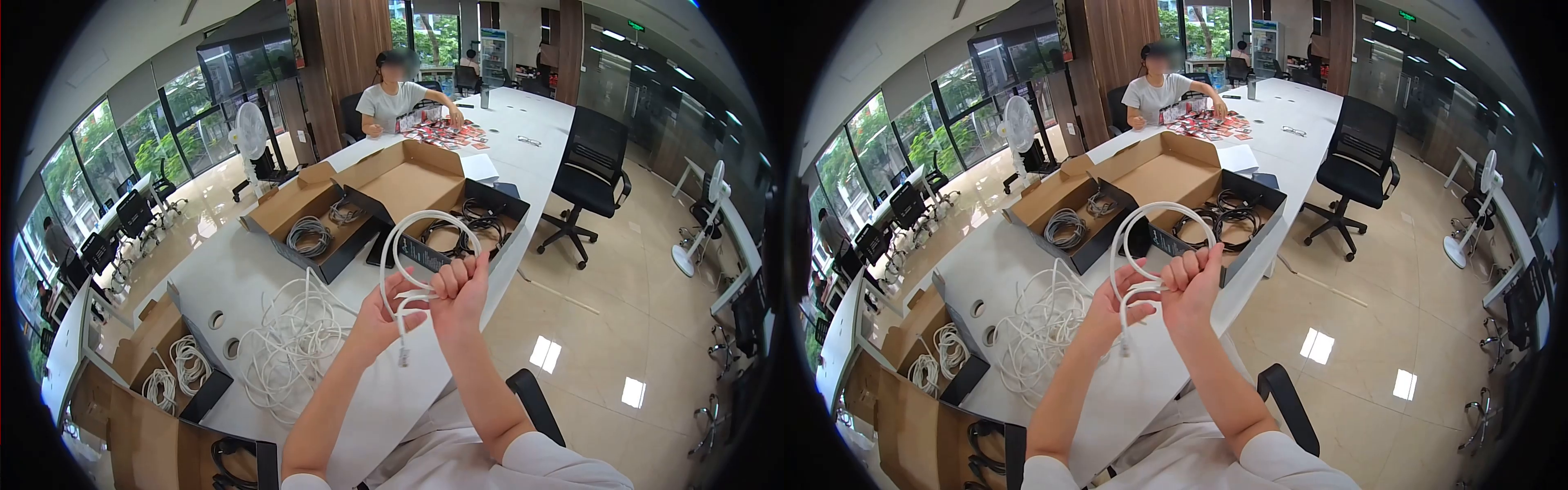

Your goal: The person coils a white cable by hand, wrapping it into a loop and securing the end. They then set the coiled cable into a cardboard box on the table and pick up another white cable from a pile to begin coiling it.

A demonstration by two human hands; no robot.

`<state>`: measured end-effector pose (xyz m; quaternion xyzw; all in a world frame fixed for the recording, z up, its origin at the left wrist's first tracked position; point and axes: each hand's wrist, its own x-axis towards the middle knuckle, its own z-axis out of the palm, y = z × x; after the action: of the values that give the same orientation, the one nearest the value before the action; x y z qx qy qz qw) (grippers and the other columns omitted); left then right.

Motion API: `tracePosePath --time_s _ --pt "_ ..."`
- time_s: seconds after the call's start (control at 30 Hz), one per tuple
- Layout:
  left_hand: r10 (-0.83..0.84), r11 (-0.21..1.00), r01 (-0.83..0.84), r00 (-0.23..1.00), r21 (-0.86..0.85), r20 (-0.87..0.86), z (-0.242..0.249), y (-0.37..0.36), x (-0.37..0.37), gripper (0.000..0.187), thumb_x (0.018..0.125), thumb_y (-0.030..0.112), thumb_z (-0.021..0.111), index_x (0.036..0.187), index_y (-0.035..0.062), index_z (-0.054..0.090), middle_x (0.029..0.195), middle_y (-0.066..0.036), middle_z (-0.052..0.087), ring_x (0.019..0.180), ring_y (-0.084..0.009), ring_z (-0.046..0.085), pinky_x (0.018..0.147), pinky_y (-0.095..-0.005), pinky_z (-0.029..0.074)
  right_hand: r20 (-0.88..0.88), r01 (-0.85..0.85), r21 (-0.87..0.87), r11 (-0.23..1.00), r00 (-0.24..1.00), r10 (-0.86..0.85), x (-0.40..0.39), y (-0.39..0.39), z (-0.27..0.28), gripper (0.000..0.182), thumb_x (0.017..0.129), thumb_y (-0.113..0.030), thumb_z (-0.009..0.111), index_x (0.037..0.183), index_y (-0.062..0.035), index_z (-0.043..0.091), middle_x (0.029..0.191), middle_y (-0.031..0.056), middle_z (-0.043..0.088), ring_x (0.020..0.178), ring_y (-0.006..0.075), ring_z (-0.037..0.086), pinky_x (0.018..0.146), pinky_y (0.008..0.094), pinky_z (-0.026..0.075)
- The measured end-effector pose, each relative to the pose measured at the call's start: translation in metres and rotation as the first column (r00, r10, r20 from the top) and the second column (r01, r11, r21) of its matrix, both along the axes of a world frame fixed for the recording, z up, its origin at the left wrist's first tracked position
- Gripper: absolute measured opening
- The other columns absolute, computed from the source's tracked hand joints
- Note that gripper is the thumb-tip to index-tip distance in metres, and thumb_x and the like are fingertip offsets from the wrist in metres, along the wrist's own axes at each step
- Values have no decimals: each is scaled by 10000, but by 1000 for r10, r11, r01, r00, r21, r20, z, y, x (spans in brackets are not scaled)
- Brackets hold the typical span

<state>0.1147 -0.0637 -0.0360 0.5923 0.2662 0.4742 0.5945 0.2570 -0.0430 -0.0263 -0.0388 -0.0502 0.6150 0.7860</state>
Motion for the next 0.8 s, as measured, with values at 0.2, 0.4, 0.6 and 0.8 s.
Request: tracePosePath --time_s 0.2,0.4,0.6,0.8 --pt "88 994 -69 957 -79 275 -11 8 -9 248 960 272 559 1061 47 593 1075 -94 635 966 -166 627 819 -304 527 176 25 121 992 983 -46 -27 -15 -17 476 1019 -440 364 671 -121 299 568 -18 241 515 119 264 514 300 297" --pt "188 960 -35 816 -278 546 9 7 -20 346 1000 370 466 761 120 462 563 36 320 508 -77 339 524 -227 343 550 65 310 948 802 -235 -51 -22 -63 396 1023 -329 417 759 -39 474 762 64 518 768 188 513 771 333 444" --pt "96 973 -34 959 -227 268 22 3 -52 334 983 324 518 728 127 434 530 68 256 429 -41 217 412 -239 164 827 -93 212 973 547 -128 -30 -30 -74 224 972 -157 492 1051 26 594 911 94 596 869 179 580 822 303 450" --pt "71 971 -59 996 -233 45 29 -3 -45 327 903 213 645 654 132 450 539 81 349 440 -25 260 401 -231 167 794 -418 162 894 593 133 15 -37 -14 247 971 -158 509 1145 -3 592 710 25 571 551 69 509 490 194 392"
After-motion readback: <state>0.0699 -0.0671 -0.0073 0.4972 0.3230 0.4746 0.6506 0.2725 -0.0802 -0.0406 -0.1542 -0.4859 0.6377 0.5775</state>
